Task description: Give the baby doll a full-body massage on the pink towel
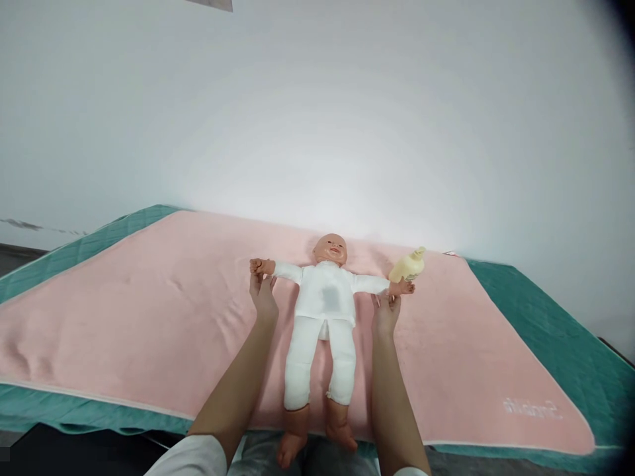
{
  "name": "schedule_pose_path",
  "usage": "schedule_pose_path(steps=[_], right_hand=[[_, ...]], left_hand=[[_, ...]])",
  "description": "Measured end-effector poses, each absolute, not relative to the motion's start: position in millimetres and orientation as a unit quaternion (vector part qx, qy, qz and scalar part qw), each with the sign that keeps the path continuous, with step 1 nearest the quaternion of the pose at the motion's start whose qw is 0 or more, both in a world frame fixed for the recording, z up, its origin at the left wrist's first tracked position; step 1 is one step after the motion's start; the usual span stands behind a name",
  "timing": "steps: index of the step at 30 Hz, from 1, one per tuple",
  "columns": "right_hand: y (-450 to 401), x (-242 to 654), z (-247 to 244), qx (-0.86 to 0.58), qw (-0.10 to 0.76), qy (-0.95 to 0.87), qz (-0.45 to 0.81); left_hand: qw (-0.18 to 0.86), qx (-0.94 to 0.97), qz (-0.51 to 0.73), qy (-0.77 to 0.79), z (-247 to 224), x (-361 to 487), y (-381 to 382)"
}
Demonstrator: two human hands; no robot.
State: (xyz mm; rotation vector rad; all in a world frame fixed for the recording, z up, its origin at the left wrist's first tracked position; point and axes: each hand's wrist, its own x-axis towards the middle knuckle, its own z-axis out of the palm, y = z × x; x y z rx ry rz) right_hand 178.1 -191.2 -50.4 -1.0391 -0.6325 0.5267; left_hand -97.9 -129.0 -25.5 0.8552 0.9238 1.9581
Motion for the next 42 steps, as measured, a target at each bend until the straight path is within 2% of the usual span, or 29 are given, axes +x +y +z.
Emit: schedule_pose_path(steps=[6,13,20,26,33,42], right_hand=[[-208.5,150.6,-14.9,-0.454,0.698,-0.476,0.284],[-211.2,147.3,-22.4,-0.434,0.57,-0.663,0.215],[-207.4,147.2,-25.9,-0.444,0.489,-0.733,0.165],[-206.4,145.0,-24.8,-0.45,0.46,-0.75,0.153],[-209.1,141.3,-21.0,-0.454,0.452,-0.756,0.134],[-209.4,137.6,-21.3,-0.462,0.448,-0.756,0.115]], left_hand=[[0.391,0.452,0.72,0.353,-10.2,-83.4,-146.3],[0.312,0.611,0.634,0.357,-12.4,-80.0,-153.8],[0.284,0.723,0.559,0.291,-10.3,-77.3,-153.4],[0.288,0.774,0.503,0.255,-13.5,-78.8,-153.4],[0.24,0.823,0.465,0.219,-9.0,-77.0,-154.8],[0.186,0.846,0.384,0.318,-2.2,-72.8,-154.7]])
